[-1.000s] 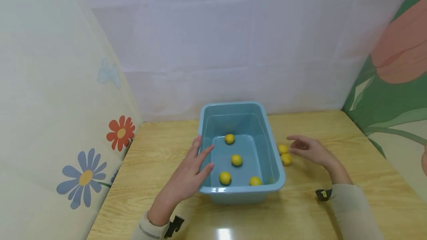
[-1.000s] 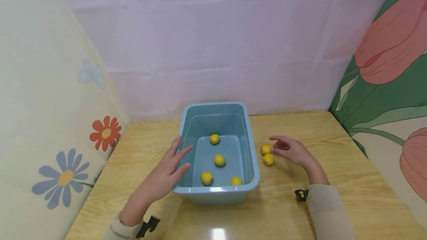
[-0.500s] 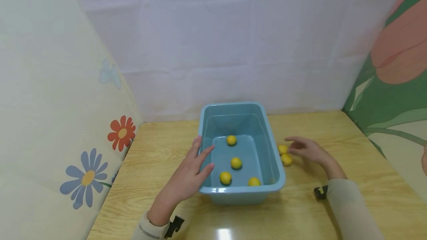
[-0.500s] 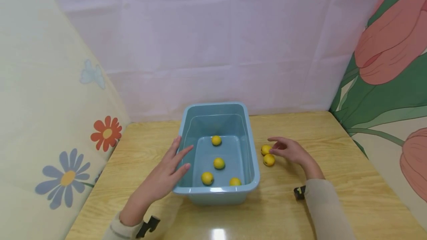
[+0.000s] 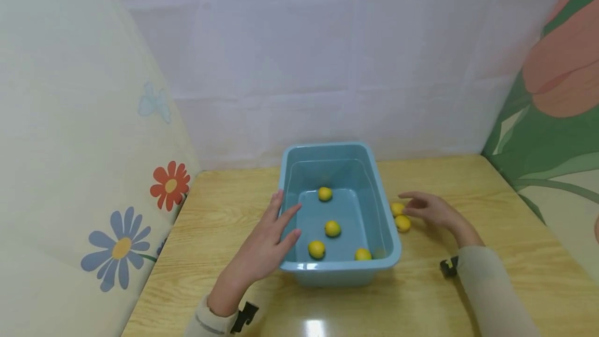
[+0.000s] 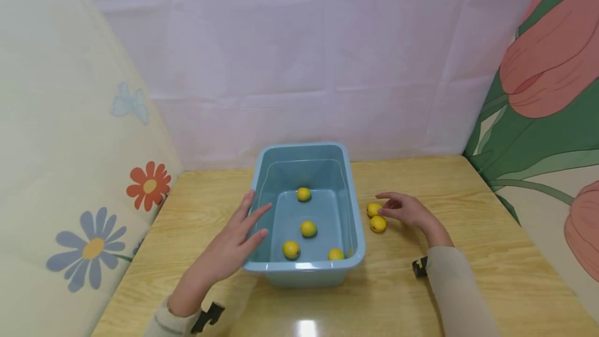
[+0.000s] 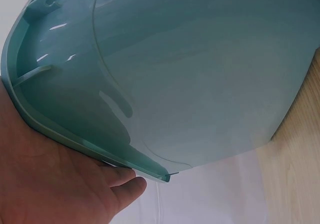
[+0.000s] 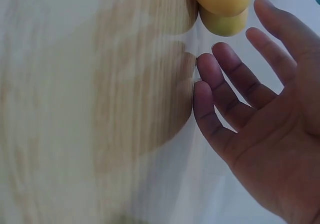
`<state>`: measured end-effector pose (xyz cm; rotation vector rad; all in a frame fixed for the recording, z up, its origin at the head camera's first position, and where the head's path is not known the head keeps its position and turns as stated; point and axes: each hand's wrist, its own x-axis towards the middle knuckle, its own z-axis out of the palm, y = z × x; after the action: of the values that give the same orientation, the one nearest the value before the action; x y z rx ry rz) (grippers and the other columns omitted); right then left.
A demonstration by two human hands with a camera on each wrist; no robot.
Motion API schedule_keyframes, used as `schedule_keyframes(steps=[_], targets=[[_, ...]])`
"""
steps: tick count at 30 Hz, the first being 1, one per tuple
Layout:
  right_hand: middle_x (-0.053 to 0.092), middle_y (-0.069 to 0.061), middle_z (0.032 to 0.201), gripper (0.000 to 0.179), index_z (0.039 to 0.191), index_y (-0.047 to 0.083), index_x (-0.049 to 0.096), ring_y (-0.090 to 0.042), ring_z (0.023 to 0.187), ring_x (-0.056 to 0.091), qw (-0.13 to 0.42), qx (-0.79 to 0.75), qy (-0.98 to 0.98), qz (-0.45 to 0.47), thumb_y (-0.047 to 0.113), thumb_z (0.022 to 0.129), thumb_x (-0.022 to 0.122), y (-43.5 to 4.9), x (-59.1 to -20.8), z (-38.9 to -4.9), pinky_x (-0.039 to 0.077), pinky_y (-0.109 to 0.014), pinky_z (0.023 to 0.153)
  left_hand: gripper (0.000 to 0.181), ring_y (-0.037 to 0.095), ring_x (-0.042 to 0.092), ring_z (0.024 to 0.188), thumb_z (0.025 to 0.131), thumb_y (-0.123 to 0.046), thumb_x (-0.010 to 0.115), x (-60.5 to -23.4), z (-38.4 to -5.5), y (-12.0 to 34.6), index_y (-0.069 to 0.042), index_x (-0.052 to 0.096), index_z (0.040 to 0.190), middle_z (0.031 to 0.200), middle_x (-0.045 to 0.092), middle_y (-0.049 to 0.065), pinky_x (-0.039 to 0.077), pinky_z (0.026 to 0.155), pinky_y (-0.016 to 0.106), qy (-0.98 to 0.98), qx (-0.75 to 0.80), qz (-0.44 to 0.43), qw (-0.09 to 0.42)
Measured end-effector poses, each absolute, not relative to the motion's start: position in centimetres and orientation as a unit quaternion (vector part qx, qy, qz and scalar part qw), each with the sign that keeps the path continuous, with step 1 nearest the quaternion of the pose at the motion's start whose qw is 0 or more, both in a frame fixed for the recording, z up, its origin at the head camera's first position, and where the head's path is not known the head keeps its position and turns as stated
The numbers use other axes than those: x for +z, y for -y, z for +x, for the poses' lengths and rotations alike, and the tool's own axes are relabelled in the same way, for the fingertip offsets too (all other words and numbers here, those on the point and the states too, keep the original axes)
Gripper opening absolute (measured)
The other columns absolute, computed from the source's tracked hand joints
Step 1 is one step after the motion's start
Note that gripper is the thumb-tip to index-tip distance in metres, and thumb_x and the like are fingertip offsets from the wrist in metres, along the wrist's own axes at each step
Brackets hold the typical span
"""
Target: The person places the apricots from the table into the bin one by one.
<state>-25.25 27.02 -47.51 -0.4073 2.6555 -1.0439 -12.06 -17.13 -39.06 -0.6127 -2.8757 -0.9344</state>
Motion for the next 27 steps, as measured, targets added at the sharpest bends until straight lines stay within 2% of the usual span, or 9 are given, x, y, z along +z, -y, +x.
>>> schedule_keyframes(steps=[6, 11, 16, 23, 27], targets=[[0.065, -0.020, 0.127, 0.059, 0.146, 0.012, 0.054, -0.038, 0.116, 0.060, 0.141, -0.349, -0.916, -0.138, 0.044, 0.097, 0.066, -26.92, -47.78, -25.58, 0.049, -0.060, 0.097, 0.057, 0.028, 0.005, 0.157, 0.106, -0.045, 0.048, -39.00, -11.95, 17.04, -0.018, 0.041, 0.156, 0.171, 0.001, 0.008, 0.027, 0.117, 0.062, 0.932, -0.299, -0.202, 0.034], [0.061, -0.023, 0.134, 0.063, 0.148, 0.015, 0.053, -0.042, 0.122, 0.057, 0.161, -0.341, -0.917, -0.129, 0.049, 0.096, 0.065, -26.83, -47.85, -25.76, 0.046, -0.063, 0.098, 0.059, 0.028, 0.006, 0.157, 0.106, -0.050, 0.044, -38.85, -11.98, 16.98, -0.018, 0.042, 0.156, 0.171, 0.002, 0.008, 0.028, 0.117, 0.061, 0.933, -0.296, -0.200, 0.032], [0.060, -0.026, 0.134, 0.063, 0.147, 0.014, 0.053, -0.045, 0.122, 0.057, 0.163, -0.334, -0.918, -0.137, 0.049, 0.096, 0.065, -26.81, -47.71, -25.94, 0.046, -0.064, 0.098, 0.061, 0.026, 0.006, 0.157, 0.106, -0.052, 0.043, -38.83, -12.06, 17.02, -0.019, 0.041, 0.156, 0.171, 0.001, 0.006, 0.029, 0.116, 0.060, 0.934, -0.297, -0.197, 0.030], [0.059, -0.026, 0.137, 0.060, 0.145, 0.015, 0.055, -0.046, 0.125, 0.055, 0.172, -0.327, -0.920, -0.128, 0.048, 0.096, 0.065, -26.63, -47.60, -26.09, 0.045, -0.065, 0.099, 0.057, 0.030, 0.007, 0.156, 0.106, -0.046, 0.047, -38.96, -11.98, 17.00, -0.018, 0.042, 0.156, 0.171, 0.002, 0.009, 0.029, 0.115, 0.062, 0.932, -0.299, -0.200, 0.039], [0.059, -0.026, 0.137, 0.057, 0.142, 0.013, 0.059, -0.046, 0.124, 0.055, 0.175, -0.324, -0.921, -0.123, 0.047, 0.097, 0.065, -26.51, -47.53, -26.06, 0.046, -0.064, 0.098, 0.059, 0.028, 0.005, 0.157, 0.106, -0.051, 0.044, -38.91, -11.91, 16.96, -0.020, 0.041, 0.156, 0.171, 0.002, 0.008, 0.028, 0.116, 0.062, 0.932, -0.300, -0.198, 0.036]])
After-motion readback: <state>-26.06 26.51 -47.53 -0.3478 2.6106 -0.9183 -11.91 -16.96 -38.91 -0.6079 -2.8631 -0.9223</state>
